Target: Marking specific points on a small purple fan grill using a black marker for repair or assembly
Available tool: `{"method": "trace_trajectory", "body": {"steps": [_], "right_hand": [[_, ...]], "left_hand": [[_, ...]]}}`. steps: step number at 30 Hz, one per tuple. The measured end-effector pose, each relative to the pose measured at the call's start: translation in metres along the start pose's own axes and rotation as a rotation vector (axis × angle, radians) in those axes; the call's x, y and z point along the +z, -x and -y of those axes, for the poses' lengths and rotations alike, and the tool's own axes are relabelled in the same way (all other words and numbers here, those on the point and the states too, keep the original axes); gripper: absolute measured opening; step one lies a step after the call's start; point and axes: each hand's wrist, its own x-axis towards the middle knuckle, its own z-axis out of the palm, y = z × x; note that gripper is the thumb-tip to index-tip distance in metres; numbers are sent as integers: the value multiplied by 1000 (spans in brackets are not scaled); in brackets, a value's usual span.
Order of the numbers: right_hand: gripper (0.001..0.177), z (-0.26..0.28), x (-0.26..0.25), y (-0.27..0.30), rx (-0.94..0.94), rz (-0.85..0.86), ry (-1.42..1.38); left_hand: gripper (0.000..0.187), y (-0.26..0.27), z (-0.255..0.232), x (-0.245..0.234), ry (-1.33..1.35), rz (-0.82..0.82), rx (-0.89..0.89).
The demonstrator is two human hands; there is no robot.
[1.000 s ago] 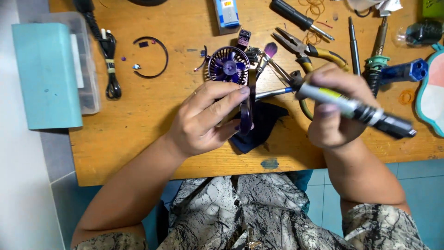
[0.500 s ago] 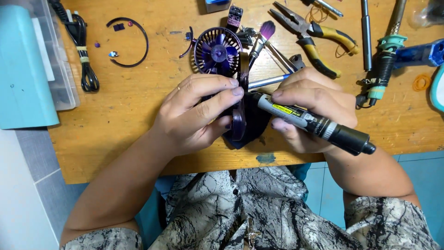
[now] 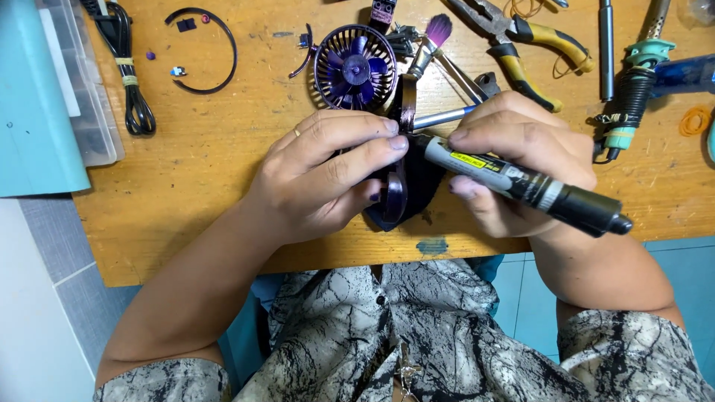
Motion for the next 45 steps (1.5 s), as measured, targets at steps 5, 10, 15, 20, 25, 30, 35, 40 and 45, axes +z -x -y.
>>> {"method": "trace_trajectory", "body": {"steps": [5,10,15,20,25,30,35,40,45], "right_hand": [[30,9,-4,-2,79,14,-16],[28,9,-3,-4,28,27,-5],[25,4,1,6,-10,22,8],[26,11,-1,-3,-78,77,14],[27,11,0,-7,-92,95,23],[29,5,-1,6,-82,49,53],[25,12,-1,1,-24,40,16],[28,-10,-3,21,49,-40,-106],[35,-5,-4,20,140,-34,-126]], "left_hand": [[41,-1,0,0,5,-11,7],[46,2,1,2,6,-33,-18],[40,5,6,6,28,-101,-20],[37,3,4,6,27,-142,-44],[34,5,1,6,32,-162,-86],[33,3,4,6,-17,-169,-34],[39,8,5,9,12,-191,-92],[64,11,5,7,-36,-201,-190],[65,2,-4,-4,4,-133,-306]]}}
